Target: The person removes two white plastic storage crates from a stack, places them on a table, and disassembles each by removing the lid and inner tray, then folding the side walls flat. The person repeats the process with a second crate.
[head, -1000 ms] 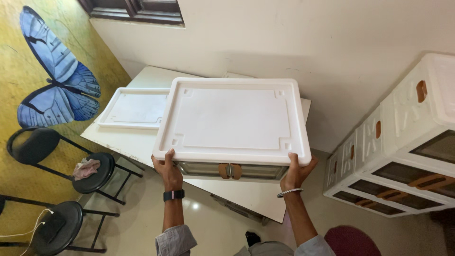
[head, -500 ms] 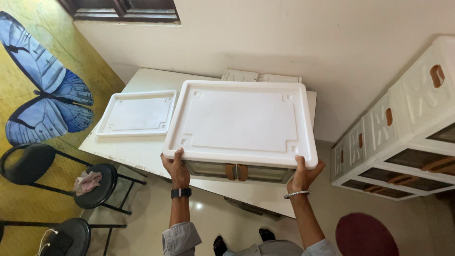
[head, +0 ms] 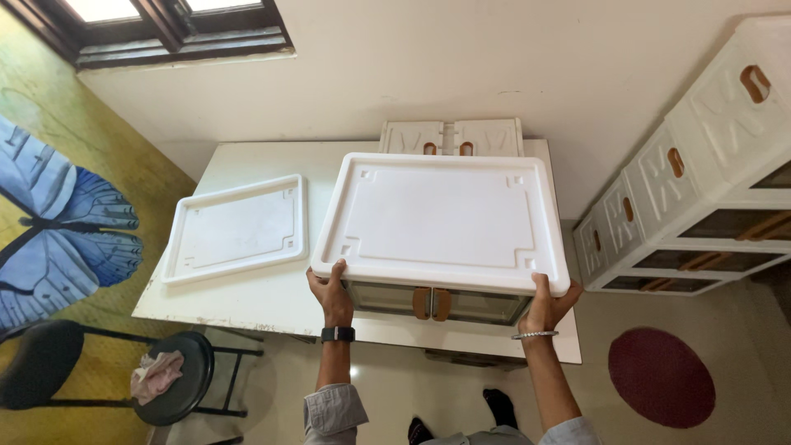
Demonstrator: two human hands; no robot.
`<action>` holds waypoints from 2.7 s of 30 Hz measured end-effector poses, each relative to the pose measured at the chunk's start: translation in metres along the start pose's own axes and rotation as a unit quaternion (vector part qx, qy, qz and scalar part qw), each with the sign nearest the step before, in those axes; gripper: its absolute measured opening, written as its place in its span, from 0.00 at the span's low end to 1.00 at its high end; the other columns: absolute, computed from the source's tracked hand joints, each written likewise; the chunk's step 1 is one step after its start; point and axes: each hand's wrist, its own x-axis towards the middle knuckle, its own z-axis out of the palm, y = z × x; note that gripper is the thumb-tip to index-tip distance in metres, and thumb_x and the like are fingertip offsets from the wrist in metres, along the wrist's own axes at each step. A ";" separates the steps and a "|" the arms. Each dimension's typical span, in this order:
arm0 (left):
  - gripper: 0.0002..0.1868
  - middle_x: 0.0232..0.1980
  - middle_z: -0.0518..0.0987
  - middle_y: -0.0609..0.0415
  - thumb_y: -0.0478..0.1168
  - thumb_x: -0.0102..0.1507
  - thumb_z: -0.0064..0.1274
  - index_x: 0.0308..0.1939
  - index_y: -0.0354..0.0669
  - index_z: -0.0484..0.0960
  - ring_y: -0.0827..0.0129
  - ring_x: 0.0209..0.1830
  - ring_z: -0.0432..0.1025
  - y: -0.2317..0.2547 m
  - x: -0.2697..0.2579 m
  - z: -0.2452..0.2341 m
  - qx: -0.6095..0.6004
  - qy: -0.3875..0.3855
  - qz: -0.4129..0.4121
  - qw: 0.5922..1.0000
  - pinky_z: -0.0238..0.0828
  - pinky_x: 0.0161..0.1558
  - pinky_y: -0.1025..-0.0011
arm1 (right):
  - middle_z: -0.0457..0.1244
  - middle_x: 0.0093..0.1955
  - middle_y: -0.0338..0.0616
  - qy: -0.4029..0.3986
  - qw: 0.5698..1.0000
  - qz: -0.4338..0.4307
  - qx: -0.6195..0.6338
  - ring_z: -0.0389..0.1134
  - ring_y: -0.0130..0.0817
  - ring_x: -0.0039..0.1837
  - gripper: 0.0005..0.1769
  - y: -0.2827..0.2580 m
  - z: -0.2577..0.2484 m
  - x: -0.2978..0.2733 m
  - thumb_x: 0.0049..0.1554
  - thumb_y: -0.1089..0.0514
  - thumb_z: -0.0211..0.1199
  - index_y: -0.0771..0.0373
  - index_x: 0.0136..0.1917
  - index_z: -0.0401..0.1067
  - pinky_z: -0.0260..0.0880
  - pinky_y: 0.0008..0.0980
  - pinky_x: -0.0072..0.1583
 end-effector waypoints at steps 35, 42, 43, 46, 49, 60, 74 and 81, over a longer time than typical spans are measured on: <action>0.39 0.59 0.71 0.44 0.42 0.60 0.59 0.71 0.36 0.57 0.61 0.58 0.66 -0.044 0.011 -0.021 0.026 -0.013 -0.027 0.999 0.66 0.61 0.62 | 0.59 0.61 0.47 -0.011 0.996 -0.058 -0.067 0.61 0.34 0.62 0.26 0.048 -0.018 0.017 0.56 0.58 0.63 0.65 0.64 0.59 0.61 0.35 0.67; 0.40 0.62 0.70 0.45 0.41 0.60 0.60 0.71 0.39 0.57 0.61 0.61 0.66 -0.047 0.014 -0.022 0.041 -0.006 -0.039 0.998 0.65 0.63 0.62 | 0.60 0.60 0.49 -0.051 0.992 -0.076 -0.082 0.61 0.35 0.61 0.25 0.051 -0.025 0.023 0.58 0.57 0.64 0.67 0.64 0.59 0.64 0.35 0.64; 0.40 0.62 0.70 0.45 0.40 0.60 0.59 0.71 0.38 0.57 0.61 0.61 0.66 -0.047 0.013 -0.023 0.042 -0.005 -0.037 0.998 0.65 0.63 0.62 | 0.60 0.60 0.48 -0.056 0.992 -0.076 -0.088 0.62 0.34 0.61 0.26 0.049 -0.026 0.023 0.58 0.56 0.64 0.67 0.65 0.59 0.64 0.35 0.64; 0.38 0.62 0.70 0.45 0.39 0.61 0.59 0.71 0.37 0.59 0.60 0.62 0.66 -0.048 0.013 -0.021 0.040 -0.001 -0.022 0.999 0.64 0.64 0.62 | 0.60 0.61 0.47 -0.068 0.989 -0.083 -0.103 0.62 0.34 0.62 0.27 0.044 -0.024 0.020 0.58 0.55 0.64 0.66 0.66 0.59 0.64 0.34 0.65; 0.37 0.63 0.70 0.46 0.38 0.61 0.59 0.71 0.37 0.59 0.60 0.62 0.66 -0.047 0.011 -0.019 0.036 0.004 -0.010 0.999 0.64 0.64 0.61 | 0.59 0.62 0.47 -0.076 0.984 -0.103 -0.126 0.62 0.34 0.63 0.27 0.034 -0.022 0.014 0.59 0.55 0.64 0.67 0.66 0.59 0.64 0.35 0.66; 0.36 0.62 0.71 0.48 0.37 0.61 0.58 0.71 0.40 0.61 0.63 0.60 0.67 -0.030 0.007 -0.016 0.049 -0.002 -0.014 0.999 0.64 0.63 0.66 | 0.63 0.59 0.48 -0.083 0.972 -0.117 -0.187 0.65 0.37 0.61 0.24 0.012 -0.019 0.007 0.58 0.53 0.64 0.69 0.62 0.65 0.66 0.37 0.64; 0.38 0.56 0.74 0.46 0.35 0.57 0.61 0.69 0.38 0.62 0.63 0.53 0.70 -0.016 0.020 -0.024 0.141 -0.037 -0.039 0.989 0.70 0.53 0.67 | 0.64 0.64 0.52 -0.101 0.953 -0.134 -0.251 0.68 0.41 0.63 0.30 0.011 -0.027 0.015 0.56 0.55 0.64 0.68 0.70 0.68 0.70 0.37 0.63; 0.27 0.54 0.77 0.48 0.41 0.59 0.62 0.59 0.36 0.74 0.65 0.51 0.73 0.008 0.046 -0.025 0.310 -0.069 -0.018 0.948 0.73 0.51 0.66 | 0.68 0.60 0.53 -0.104 0.906 -0.114 -0.395 0.71 0.44 0.60 0.28 -0.006 -0.027 0.025 0.56 0.47 0.65 0.66 0.64 0.71 0.70 0.41 0.60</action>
